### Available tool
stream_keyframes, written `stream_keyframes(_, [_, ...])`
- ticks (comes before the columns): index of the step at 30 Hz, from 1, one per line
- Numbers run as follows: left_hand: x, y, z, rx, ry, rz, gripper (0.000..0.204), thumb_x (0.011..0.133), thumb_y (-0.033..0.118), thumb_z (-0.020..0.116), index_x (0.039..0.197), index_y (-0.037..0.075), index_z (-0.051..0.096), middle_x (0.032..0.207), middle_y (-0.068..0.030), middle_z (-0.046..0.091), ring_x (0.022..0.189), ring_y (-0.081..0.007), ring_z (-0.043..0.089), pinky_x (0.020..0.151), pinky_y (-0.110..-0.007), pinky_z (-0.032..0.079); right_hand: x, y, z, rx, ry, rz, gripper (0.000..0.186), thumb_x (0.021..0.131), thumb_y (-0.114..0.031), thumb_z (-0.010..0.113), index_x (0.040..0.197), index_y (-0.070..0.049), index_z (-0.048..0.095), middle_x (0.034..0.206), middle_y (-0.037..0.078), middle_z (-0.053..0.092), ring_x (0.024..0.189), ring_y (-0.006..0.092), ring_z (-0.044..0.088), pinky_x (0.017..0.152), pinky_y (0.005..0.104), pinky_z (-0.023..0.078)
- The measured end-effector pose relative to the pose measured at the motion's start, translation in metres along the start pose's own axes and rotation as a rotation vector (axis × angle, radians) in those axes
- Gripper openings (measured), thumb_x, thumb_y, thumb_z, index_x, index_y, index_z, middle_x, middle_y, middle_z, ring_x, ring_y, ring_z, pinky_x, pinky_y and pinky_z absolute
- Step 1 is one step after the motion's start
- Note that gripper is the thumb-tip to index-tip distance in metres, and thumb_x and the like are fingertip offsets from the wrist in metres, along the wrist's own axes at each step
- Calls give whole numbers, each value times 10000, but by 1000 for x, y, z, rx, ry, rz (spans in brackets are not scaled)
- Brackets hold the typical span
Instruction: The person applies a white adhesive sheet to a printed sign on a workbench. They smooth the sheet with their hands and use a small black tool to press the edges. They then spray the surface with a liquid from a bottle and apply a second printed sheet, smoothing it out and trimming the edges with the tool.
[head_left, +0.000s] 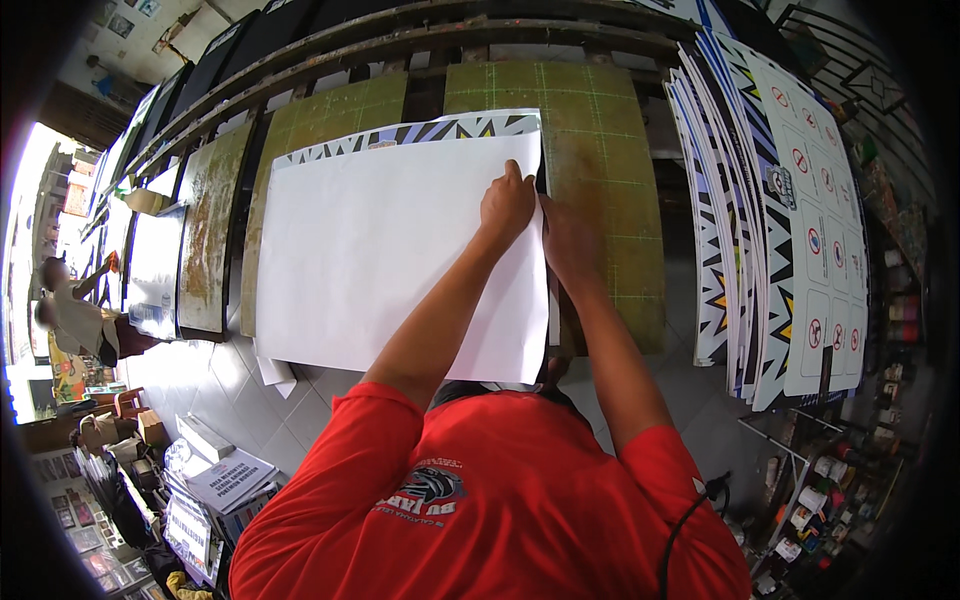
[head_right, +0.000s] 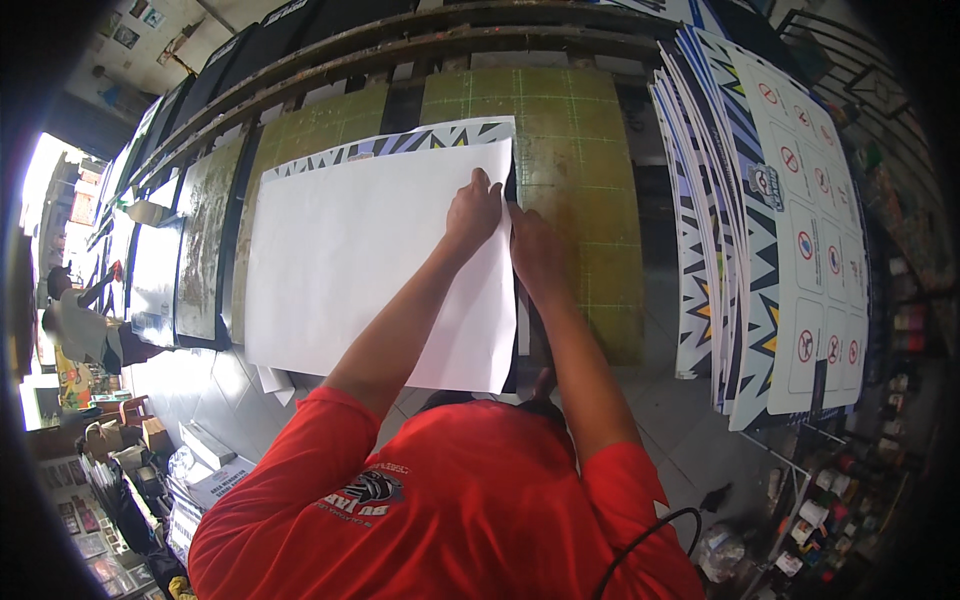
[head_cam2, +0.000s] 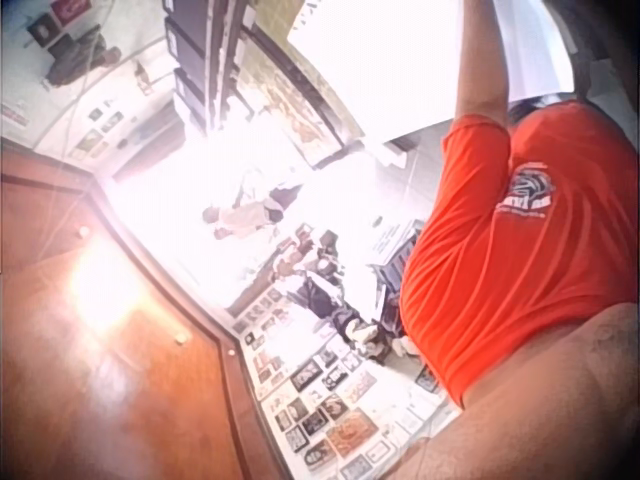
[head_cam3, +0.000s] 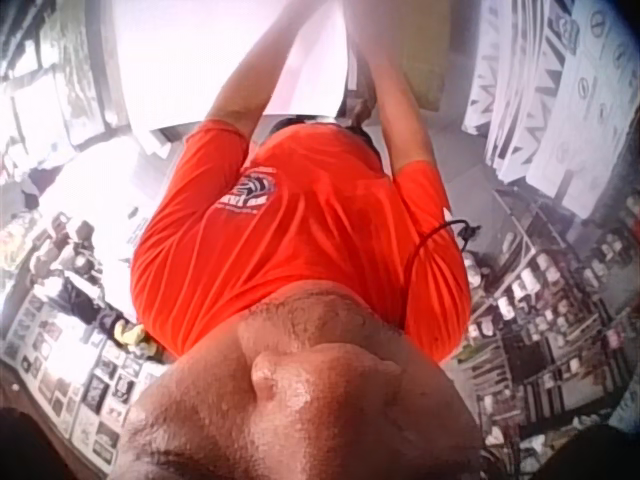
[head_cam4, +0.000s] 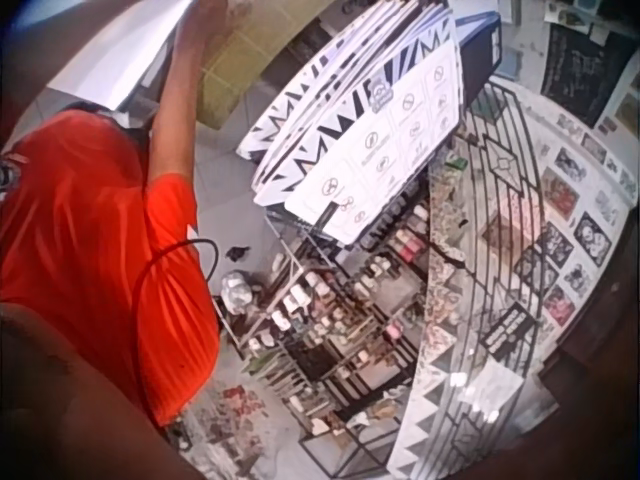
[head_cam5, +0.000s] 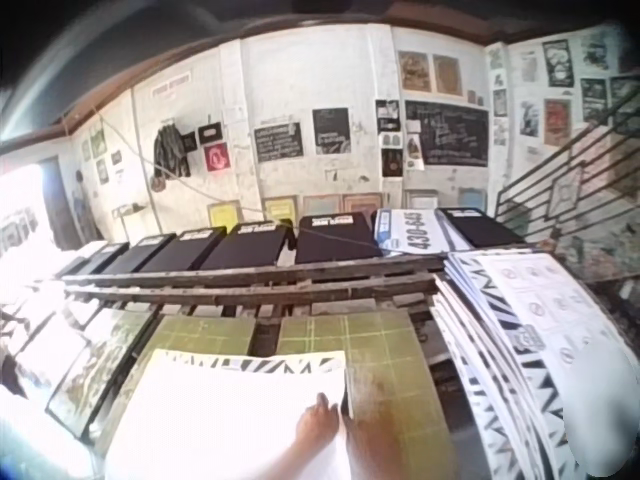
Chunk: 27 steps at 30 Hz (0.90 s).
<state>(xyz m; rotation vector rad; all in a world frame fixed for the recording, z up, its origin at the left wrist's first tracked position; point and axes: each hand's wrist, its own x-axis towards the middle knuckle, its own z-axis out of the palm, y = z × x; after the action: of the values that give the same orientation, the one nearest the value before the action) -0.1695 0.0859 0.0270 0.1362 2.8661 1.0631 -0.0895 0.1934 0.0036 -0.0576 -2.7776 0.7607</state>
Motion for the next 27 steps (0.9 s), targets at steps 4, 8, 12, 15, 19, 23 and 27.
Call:
stream_keyframes(4, [-14,4,2,22,-72,-10,382,907,370,594,980,-4,568,900,-284,678,880,-467,661,797,-503,529,1,-8,-11,-83,-124,50,276,954,-125,524,1214,-111,617,914,149,604,839,353,637,710,481,521])
stream_keyframes(8, [-5,-9,4,-10,-75,-20,312,893,276,564,936,-23,643,917,-273,688,900,-447,666,815,-499,526,2,-11,-14,-81,-145,45,341,980,-138,480,1303,-143,590,955,163,587,861,362,632,720,477,521])
stream_keyframes(12, [3,-23,8,-54,-18,-7,281,903,208,517,933,-33,658,928,-281,686,915,-450,664,833,-495,523,2,-5,-5,-120,-170,34,382,995,-148,448,1362,-157,553,984,171,579,888,350,629,728,472,525])
stream_keyframes(15, [-1,-23,10,-48,19,-49,266,918,179,488,947,-43,633,935,-300,677,922,-466,659,835,-503,521,2,-2,2,-176,-187,32,392,989,-144,446,1369,-136,542,1001,167,576,912,345,626,734,467,530])
stream_keyframes(19, [-15,-12,7,5,51,-76,194,930,138,470,967,-32,556,920,-310,669,891,-469,662,790,-535,527,2,3,7,-204,-150,-15,420,957,-116,454,1369,-114,536,1051,161,583,925,342,622,744,459,538])
stream_keyframes(23, [-17,-11,0,85,18,-7,179,954,144,444,1009,-12,512,900,-300,674,864,-471,666,774,-538,528,3,14,15,-289,4,-201,449,917,-76,443,1356,-47,531,1287,180,568,1044,350,608,804,446,542])
stream_keyframes(27, [-13,-15,-5,109,-24,19,216,985,180,431,1028,-13,517,935,-300,676,908,-483,660,807,-545,517,11,19,18,-286,59,-344,498,911,-83,436,1397,17,471,1516,181,403,1344,372,428,1014,464,445])
